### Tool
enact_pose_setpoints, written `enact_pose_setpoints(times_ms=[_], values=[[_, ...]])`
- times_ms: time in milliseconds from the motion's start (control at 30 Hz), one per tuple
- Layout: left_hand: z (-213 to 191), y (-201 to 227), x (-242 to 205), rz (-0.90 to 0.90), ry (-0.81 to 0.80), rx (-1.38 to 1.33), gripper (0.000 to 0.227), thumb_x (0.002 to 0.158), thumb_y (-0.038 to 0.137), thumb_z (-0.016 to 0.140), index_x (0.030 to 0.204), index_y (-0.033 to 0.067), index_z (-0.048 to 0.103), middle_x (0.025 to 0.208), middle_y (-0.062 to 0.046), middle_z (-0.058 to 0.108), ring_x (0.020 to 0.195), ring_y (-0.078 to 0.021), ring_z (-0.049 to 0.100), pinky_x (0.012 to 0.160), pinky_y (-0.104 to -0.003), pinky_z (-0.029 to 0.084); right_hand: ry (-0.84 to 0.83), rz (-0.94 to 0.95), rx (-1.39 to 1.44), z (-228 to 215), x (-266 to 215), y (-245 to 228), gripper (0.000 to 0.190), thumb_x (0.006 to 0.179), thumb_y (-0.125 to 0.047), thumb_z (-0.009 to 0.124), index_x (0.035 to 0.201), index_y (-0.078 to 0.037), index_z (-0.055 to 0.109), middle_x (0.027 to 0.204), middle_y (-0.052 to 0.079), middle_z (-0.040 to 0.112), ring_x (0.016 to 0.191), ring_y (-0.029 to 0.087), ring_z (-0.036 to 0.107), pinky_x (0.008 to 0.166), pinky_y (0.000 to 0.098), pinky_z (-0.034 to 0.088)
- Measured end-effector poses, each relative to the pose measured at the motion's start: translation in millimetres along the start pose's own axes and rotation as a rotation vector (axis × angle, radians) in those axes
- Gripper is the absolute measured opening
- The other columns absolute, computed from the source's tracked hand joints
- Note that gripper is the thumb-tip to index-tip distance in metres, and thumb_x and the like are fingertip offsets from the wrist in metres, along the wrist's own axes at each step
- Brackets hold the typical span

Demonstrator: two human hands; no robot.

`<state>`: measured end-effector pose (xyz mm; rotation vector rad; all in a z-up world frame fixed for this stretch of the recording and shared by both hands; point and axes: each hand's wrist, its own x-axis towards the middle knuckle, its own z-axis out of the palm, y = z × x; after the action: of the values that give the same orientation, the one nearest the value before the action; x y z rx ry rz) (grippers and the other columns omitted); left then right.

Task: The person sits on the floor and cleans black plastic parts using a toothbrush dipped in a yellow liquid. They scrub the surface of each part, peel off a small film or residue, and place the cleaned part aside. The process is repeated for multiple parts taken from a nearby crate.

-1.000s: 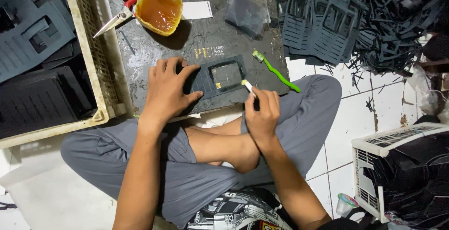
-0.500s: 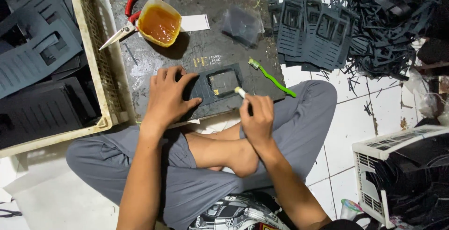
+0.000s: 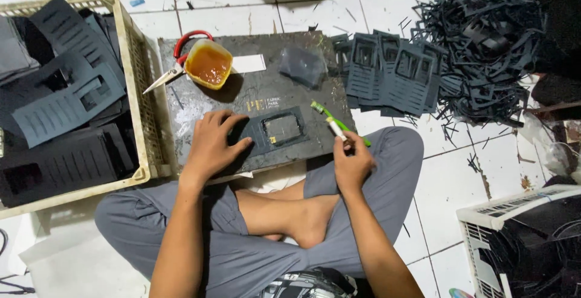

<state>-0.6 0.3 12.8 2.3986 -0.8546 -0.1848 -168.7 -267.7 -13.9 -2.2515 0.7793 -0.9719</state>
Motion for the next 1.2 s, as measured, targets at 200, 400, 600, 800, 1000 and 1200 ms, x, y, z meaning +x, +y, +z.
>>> enact_pose_setpoints(times_ms=[200,400,600,800,1000,1200], values=[[7.3,-6.1,-1.0,0.085,0.153,0.023,0.047,0.085,0.041,0.078,0.130,0.0271,0.069,0.112,-0.006,0.070,0.111,-0.0302,0.064,0.087,-0.043,0.047,0.066,-0.353,-0.209,5.5,9.4,3.6,0.022,0.076,-0.008,0.084,0.096,-0.011,0.077,0.093,0.004,0.067,0.085,0.026,0.063,0.079,0.0395,0.052],[12.3,-4.9,-1.1,0.045,0.229,0.009,0.043,0.091,0.042,0.076,0.130,0.0248,0.070,0.105,-0.002,0.072,0.107,-0.0231,0.065,0.086,-0.038,0.046,0.005,-0.473,-0.017,24.0,45.9,-5.8,0.026,0.077,-0.005,0.080,0.101,-0.014,0.077,0.091,0.001,0.062,0.086,0.027,0.058,0.083,0.0402,0.047],[9.7,-4.8,-1.8,0.067,0.260,-0.009,0.038,0.094,0.034,0.075,0.130,0.0219,0.070,0.101,-0.005,0.072,0.102,-0.0257,0.067,0.088,-0.039,0.048,-0.366,-0.758,-0.050,110.7,125.5,0.2,0.034,0.082,-0.015,0.085,0.113,-0.006,0.075,0.110,0.012,0.068,0.111,0.034,0.063,0.092,0.0448,0.050],[6.4,-3.5,-1.0,0.068,0.268,-0.046,0.036,0.095,0.032,0.074,0.129,0.0201,0.070,0.098,-0.005,0.072,0.100,-0.0266,0.067,0.087,-0.040,0.049,-0.532,-0.827,-0.066,130.5,159.7,12.1,0.015,0.090,-0.018,0.080,0.104,-0.014,0.078,0.105,0.006,0.075,0.098,0.028,0.071,0.085,0.0381,0.056],[3.3,-3.5,4.5,0.001,0.230,-0.185,0.031,0.097,0.027,0.073,0.126,0.0183,0.072,0.101,-0.008,0.073,0.099,-0.0295,0.067,0.090,-0.042,0.047,-0.599,-0.556,0.201,120.6,170.4,4.2,0.006,0.089,-0.013,0.082,0.093,-0.018,0.081,0.098,0.003,0.080,0.091,0.028,0.075,0.081,0.0371,0.057],[0.7,-0.6,4.7,-0.023,0.237,-0.263,0.027,0.099,0.024,0.070,0.125,0.0161,0.072,0.104,-0.011,0.075,0.101,-0.0328,0.068,0.090,-0.044,0.047,-0.555,-0.428,0.279,112.5,170.3,-4.1,0.010,0.090,-0.014,0.081,0.097,-0.021,0.083,0.092,0.003,0.079,0.092,0.027,0.076,0.077,0.0336,0.058]])
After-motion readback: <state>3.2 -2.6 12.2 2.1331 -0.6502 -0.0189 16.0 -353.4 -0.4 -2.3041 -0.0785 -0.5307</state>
